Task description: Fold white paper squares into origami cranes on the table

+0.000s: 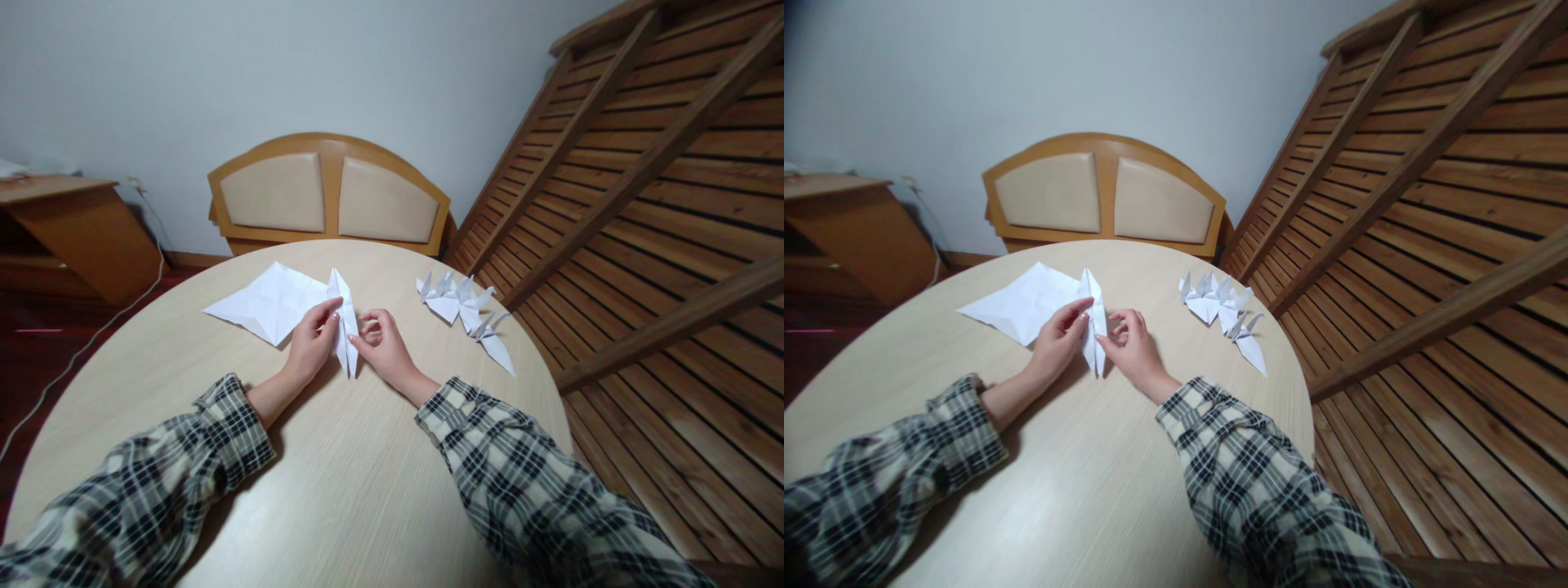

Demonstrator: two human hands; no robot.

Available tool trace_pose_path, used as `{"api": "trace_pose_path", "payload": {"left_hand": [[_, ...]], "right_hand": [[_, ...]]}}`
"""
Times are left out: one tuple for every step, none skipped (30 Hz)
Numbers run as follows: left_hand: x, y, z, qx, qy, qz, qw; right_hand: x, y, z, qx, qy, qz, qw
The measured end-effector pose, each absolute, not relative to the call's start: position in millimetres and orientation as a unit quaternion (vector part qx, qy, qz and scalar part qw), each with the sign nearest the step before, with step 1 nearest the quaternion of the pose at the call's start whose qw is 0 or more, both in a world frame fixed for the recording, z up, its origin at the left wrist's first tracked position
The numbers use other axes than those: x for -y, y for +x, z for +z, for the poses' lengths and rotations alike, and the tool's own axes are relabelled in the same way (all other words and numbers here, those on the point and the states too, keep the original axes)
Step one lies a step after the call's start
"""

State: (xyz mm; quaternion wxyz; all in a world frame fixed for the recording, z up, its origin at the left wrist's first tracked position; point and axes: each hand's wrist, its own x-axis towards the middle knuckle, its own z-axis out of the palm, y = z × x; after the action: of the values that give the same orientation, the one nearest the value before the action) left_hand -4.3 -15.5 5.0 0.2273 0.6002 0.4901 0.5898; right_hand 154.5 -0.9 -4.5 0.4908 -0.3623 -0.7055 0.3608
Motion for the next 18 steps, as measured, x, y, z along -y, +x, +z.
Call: {"api": "trace_pose_path", "payload": {"left_hand": [[18, -3, 7, -0.488, 0.619, 0.574, 0.222], [20, -2, 8, -0.485, 0.633, 0.562, 0.221], [22, 0, 9, -0.481, 0.645, 0.551, 0.221], [23, 0, 10, -0.478, 0.654, 0.543, 0.222], [24, 1, 11, -0.474, 0.661, 0.537, 0.222], [24, 1, 12, -0.471, 0.668, 0.532, 0.222], [25, 2, 12, -0.468, 0.674, 0.527, 0.223], [25, 2, 12, -0.466, 0.678, 0.522, 0.224], [25, 2, 13, -0.465, 0.681, 0.519, 0.226], [25, 2, 13, -0.464, 0.683, 0.516, 0.228], [25, 1, 13, -0.463, 0.685, 0.513, 0.23], [25, 1, 13, -0.463, 0.687, 0.51, 0.23], [25, 1, 13, -0.462, 0.69, 0.508, 0.23], [26, 1, 13, -0.461, 0.693, 0.505, 0.229], [26, 1, 12, -0.46, 0.695, 0.503, 0.229], [26, 1, 12, -0.459, 0.697, 0.502, 0.229], [26, 1, 11, -0.46, 0.696, 0.502, 0.228], [26, 1, 11, -0.462, 0.695, 0.502, 0.228]], "right_hand": [[1, 156, -3, 0.721, -0.365, 0.329, 0.49], [2, 157, -1, 0.734, -0.366, 0.3, 0.486], [3, 158, 1, 0.746, -0.368, 0.277, 0.481], [4, 159, 3, 0.754, -0.371, 0.261, 0.474], [5, 159, 4, 0.759, -0.376, 0.25, 0.469], [5, 160, 5, 0.761, -0.381, 0.241, 0.466], [5, 160, 6, 0.761, -0.386, 0.236, 0.465], [5, 161, 7, 0.759, -0.391, 0.233, 0.466], [5, 161, 7, 0.756, -0.394, 0.231, 0.469], [4, 161, 7, 0.752, -0.397, 0.229, 0.473], [3, 162, 7, 0.746, -0.401, 0.231, 0.478], [2, 162, 7, 0.738, -0.407, 0.237, 0.483], [1, 162, 6, 0.727, -0.416, 0.248, 0.487], [0, 162, 6, 0.715, -0.425, 0.262, 0.489], [-2, 162, 5, 0.705, -0.433, 0.277, 0.489], [-3, 162, 4, 0.697, -0.437, 0.29, 0.489], [-4, 162, 4, 0.693, -0.437, 0.299, 0.489], [-4, 162, 3, 0.692, -0.433, 0.304, 0.491]]}}
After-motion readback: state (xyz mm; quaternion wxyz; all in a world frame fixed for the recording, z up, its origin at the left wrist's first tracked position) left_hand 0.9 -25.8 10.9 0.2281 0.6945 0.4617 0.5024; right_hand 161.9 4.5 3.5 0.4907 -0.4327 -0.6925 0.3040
